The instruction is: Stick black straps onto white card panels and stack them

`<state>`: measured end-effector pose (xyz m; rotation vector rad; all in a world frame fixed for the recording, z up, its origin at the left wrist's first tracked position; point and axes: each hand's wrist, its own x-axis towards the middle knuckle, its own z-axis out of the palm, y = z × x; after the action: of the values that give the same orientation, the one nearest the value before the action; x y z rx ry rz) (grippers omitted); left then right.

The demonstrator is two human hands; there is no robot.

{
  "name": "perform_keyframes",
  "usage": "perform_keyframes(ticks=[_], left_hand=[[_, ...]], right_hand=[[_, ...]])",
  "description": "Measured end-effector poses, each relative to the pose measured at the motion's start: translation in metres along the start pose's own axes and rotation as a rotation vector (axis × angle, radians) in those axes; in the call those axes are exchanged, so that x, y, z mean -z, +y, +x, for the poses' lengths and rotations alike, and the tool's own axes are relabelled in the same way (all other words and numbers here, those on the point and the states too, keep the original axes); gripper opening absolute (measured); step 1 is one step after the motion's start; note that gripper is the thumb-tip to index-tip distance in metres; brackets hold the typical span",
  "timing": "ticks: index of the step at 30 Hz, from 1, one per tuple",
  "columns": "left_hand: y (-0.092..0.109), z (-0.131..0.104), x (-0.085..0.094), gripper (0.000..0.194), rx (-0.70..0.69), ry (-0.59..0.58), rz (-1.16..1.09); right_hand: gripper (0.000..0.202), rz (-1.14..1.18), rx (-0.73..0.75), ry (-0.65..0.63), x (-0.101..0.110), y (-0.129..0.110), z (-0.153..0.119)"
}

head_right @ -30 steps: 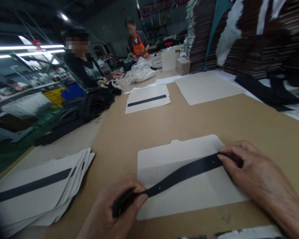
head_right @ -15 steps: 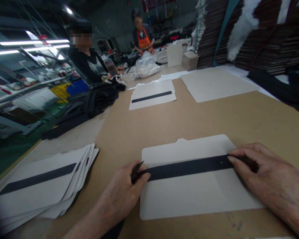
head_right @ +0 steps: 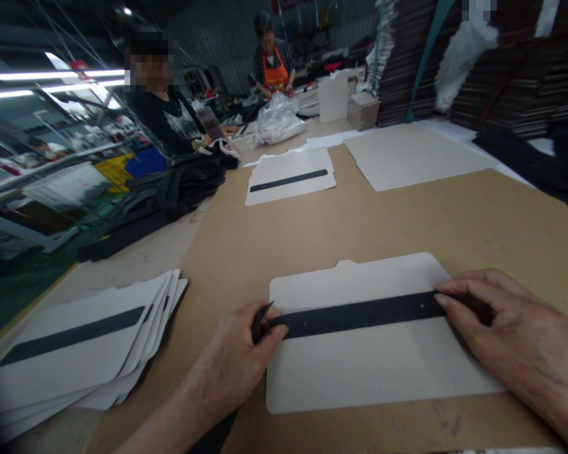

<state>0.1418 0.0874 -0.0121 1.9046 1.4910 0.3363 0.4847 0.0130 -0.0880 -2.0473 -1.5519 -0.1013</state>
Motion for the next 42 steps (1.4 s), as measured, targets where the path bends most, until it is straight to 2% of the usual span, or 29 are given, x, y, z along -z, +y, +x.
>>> perform_keyframes(ticks=[8, 18, 23, 28, 30, 33, 37, 42], left_hand=[[0.0, 0.001, 0.0, 0.009, 0.011, -0.012, -0.023], [-0.002, 0.002, -0.003, 0.009, -0.019, 0.026, 0.06], [-0.005, 0.002, -0.005, 0.008, -0.051, 0.039, 0.097], [-0.002, 0.0, -0.003, 0.024, -0.138, 0.142, 0.18], [0.002, -0.002, -0.004, 0.025, -0.191, 0.15, 0.21], [0.007, -0.005, -0.007, 0.026, -0.279, 0.07, 0.281], [0.011, -0.011, -0.013, 0.054, -0.344, -0.032, 0.572], [0.012, -0.018, -0.014, 0.077, -0.373, -0.078, 0.876]], right_hand=[[0.029, 0.003, -0.05, -0.041, 0.001, 0.003, 0.0], [0.03, 0.03, -0.087, -0.062, 0.007, -0.014, 0.004], [0.03, 0.037, -0.079, -0.079, 0.006, -0.013, 0.005], [0.025, 0.016, -0.046, -0.097, 0.005, -0.015, 0.004], [0.023, 0.023, -0.005, -0.106, 0.008, -0.022, 0.004], [0.024, -0.005, 0.082, -0.114, 0.016, -0.032, 0.005], [0.03, -0.126, 0.245, -0.166, 0.03, -0.041, 0.002], [0.054, -0.37, 0.466, -0.183, 0.037, -0.048, -0.015]])
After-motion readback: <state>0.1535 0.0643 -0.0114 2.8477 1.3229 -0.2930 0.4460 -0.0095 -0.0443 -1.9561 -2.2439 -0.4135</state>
